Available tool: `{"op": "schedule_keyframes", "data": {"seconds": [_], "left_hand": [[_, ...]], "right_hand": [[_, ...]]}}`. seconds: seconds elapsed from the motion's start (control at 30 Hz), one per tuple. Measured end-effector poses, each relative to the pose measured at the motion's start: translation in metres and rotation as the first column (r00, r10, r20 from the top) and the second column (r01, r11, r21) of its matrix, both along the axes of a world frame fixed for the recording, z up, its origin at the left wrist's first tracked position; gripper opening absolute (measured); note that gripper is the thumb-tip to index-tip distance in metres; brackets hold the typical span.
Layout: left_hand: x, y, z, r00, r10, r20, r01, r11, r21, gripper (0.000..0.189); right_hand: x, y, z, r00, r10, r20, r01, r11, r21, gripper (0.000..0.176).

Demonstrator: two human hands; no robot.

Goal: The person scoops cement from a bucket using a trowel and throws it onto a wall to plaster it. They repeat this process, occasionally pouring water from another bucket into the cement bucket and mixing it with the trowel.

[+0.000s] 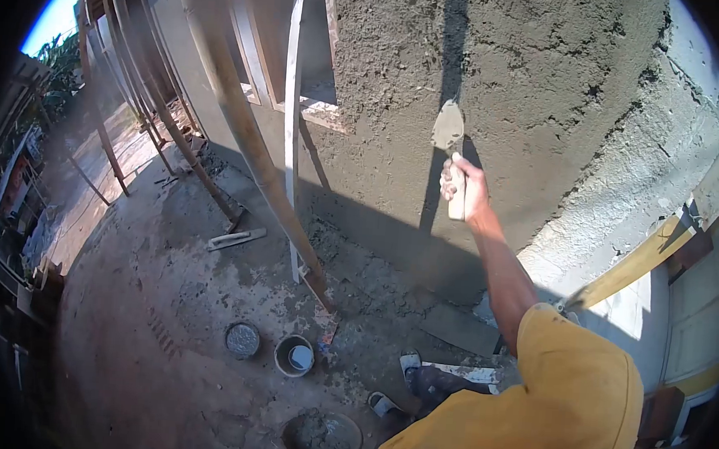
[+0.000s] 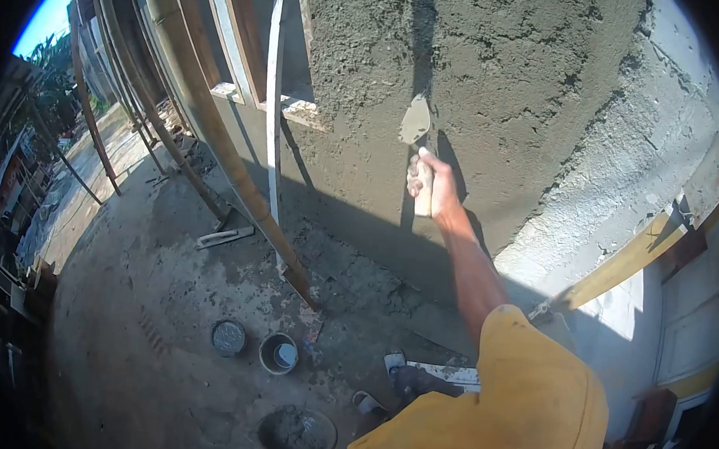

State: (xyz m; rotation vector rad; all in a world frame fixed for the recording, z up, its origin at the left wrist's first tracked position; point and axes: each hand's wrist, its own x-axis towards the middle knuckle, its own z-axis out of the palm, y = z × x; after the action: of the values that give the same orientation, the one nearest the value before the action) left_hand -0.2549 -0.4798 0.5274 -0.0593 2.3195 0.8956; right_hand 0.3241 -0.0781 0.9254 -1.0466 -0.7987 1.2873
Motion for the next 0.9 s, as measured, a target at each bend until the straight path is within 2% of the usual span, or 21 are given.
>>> {"op": "schedule_keyframes", "data": {"seconds": [0.03,0.07,0.1,0.13,0.17,0.2,0.23,0.27,0.3,0.33,0.37,0.4,0.43,0.47,0.53,0.63,0.67,0.73,0.8,0.83,0.9], "left_hand": [[-0.009,-0.001,-0.013,1.000,0.026,-0.007,-0.025,0.999,0.025,0.059],[-0.016,-0.008,-0.024,0.999,0.017,-0.029,-0.017,1.000,0.022,0.059],[-0.034,-0.026,-0.040,0.997,-0.001,-0.072,0.001,1.000,0.003,0.059],[-0.043,-0.033,-0.056,0.995,-0.025,-0.101,0.027,0.999,0.017,0.060],[0.011,-0.002,0.040,0.998,-0.014,0.058,0.008,0.994,0.110,0.065],[-0.003,-0.010,-0.015,0.994,-0.109,0.033,0.098,0.967,0.234,0.066],[0.025,0.018,0.048,0.976,-0.216,-0.007,0.211,0.947,0.242,0.068],[0.060,0.049,0.102,0.967,-0.232,-0.108,0.256,0.900,0.352,0.060],[0.086,0.072,0.157,0.978,-0.207,0.040,0.190,0.946,0.262,0.058],[0.081,0.069,0.121,0.961,-0.278,-0.013,0.275,0.940,0.201,0.055],[0.089,0.080,0.133,0.928,-0.364,0.076,0.334,0.906,0.261,0.053],[0.103,0.090,0.148,0.925,-0.371,0.084,0.330,0.893,0.307,0.052],[0.117,0.106,0.182,0.913,-0.384,0.140,0.352,0.913,0.209,0.050],[0.120,0.104,0.156,0.906,-0.407,0.118,0.358,0.883,0.303,0.049],[0.131,0.111,0.147,0.865,-0.500,0.038,0.451,0.809,0.377,0.045],[0.134,0.117,0.143,0.855,-0.508,0.103,0.418,0.793,0.443,0.040],[0.137,0.118,0.150,0.856,-0.494,0.152,0.400,0.819,0.412,0.039],[0.139,0.130,0.166,0.841,-0.491,0.228,0.388,0.841,0.377,0.037],[0.140,0.132,0.161,0.847,-0.478,0.231,0.372,0.845,0.383,0.042],[0.137,0.127,0.143,0.854,-0.490,0.176,0.360,0.800,0.479,0.044],[0.133,0.121,0.151,0.829,-0.497,0.256,0.327,0.803,0.498,0.054]], "right_hand": [[-0.030,-0.033,-0.076,0.997,-0.018,-0.071,0.010,0.993,-0.117,0.024],[-0.064,-0.068,-0.138,0.999,0.023,-0.037,-0.033,0.958,-0.285,0.023],[-0.086,-0.101,-0.198,0.934,0.251,0.254,-0.087,0.850,-0.519,0.027],[-0.117,-0.126,-0.189,0.835,0.449,0.318,-0.160,0.751,-0.640,0.036],[-0.137,-0.128,-0.207,0.697,0.565,0.442,-0.243,0.765,-0.596,0.036],[-0.157,-0.135,-0.222,0.531,0.645,0.550,-0.332,0.755,-0.565,0.037],[-0.175,-0.144,-0.217,0.371,0.526,0.765,-0.391,0.836,-0.385,0.035],[-0.191,-0.158,-0.202,0.216,0.353,0.910,-0.490,0.845,-0.212,0.034],[-0.201,-0.162,-0.177,0.045,0.419,0.907,-0.523,0.783,-0.336,0.033],[-0.210,-0.162,-0.166,-0.124,0.476,0.871,-0.561,0.690,-0.457,0.036],[-0.211,-0.174,-0.185,-0.176,0.276,0.945,-0.614,0.719,-0.325,0.026],[-0.208,-0.188,-0.204,-0.099,-0.011,0.995,-0.728,0.683,-0.064,0.024],[-0.216,-0.191,-0.234,-0.171,0.082,0.982,-0.708,0.683,-0.180,0.023],[-0.227,-0.203,-0.259,-0.245,0.156,0.957,-0.680,0.675,-0.284,0.021],[-0.234,-0.230,-0.260,-0.190,0.345,0.919,-0.608,0.694,-0.386,0.024],[-0.228,-0.244,-0.213,-0.081,0.531,0.843,-0.411,0.753,-0.514,0.031],[-0.224,-0.251,-0.196,-0.030,0.573,0.819,-0.323,0.770,-0.550,0.034],[-0.225,-0.251,-0.184,-0.023,0.569,0.822,-0.296,0.781,-0.549,0.036],[-0.227,-0.233,-0.163,0.018,0.555,0.832,-0.278,0.802,-0.529,0.038],[-0.224,-0.228,-0.146,0.048,0.549,0.834,-0.264,0.813,-0.520,0.039],[-0.214,-0.216,-0.118,0.026,0.395,0.918,-0.288,0.883,-0.371,0.043]]}}
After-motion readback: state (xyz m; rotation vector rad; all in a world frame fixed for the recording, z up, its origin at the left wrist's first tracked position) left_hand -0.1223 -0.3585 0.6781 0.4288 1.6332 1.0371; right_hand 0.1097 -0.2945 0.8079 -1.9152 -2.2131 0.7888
